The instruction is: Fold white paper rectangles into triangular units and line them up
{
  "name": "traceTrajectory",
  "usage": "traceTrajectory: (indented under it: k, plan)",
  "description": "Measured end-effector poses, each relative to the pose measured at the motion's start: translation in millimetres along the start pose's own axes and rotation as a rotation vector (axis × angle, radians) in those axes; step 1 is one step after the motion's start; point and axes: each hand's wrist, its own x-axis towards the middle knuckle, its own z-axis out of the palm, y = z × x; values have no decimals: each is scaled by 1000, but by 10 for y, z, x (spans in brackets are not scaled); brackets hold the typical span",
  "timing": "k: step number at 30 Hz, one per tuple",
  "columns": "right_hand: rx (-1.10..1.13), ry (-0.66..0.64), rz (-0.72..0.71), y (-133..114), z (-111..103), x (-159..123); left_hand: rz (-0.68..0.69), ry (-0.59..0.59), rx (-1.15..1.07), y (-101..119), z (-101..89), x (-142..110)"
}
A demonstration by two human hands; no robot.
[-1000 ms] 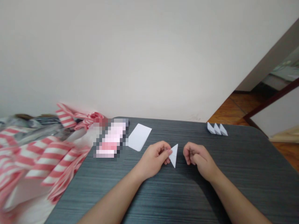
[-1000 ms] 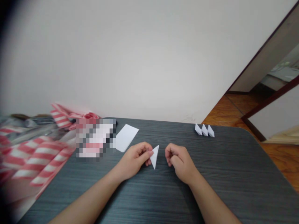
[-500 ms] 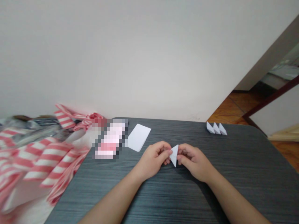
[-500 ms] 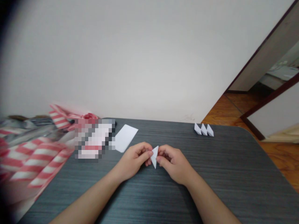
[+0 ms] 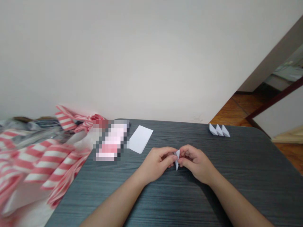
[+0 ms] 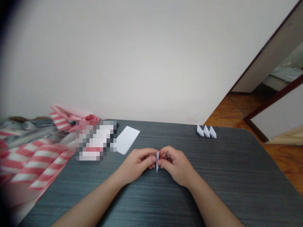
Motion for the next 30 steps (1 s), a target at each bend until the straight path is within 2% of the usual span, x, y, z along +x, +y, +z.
traceTrajectory:
  k: [9, 12, 19, 30]
  plan:
    - [-46, 7, -6, 25, -13, -9, -29, -39, -125, -22, 10, 5]
    - [-117, 16, -35, 18, -16, -17, -36, -16, -109, -33, 19, 4]
    - [-460, 59, -147, -47, -5, -14, -9, 33, -52, -57, 30, 5]
    - [-512, 69, -108, 28, 15, -2, 25, 44, 37, -32, 36, -1]
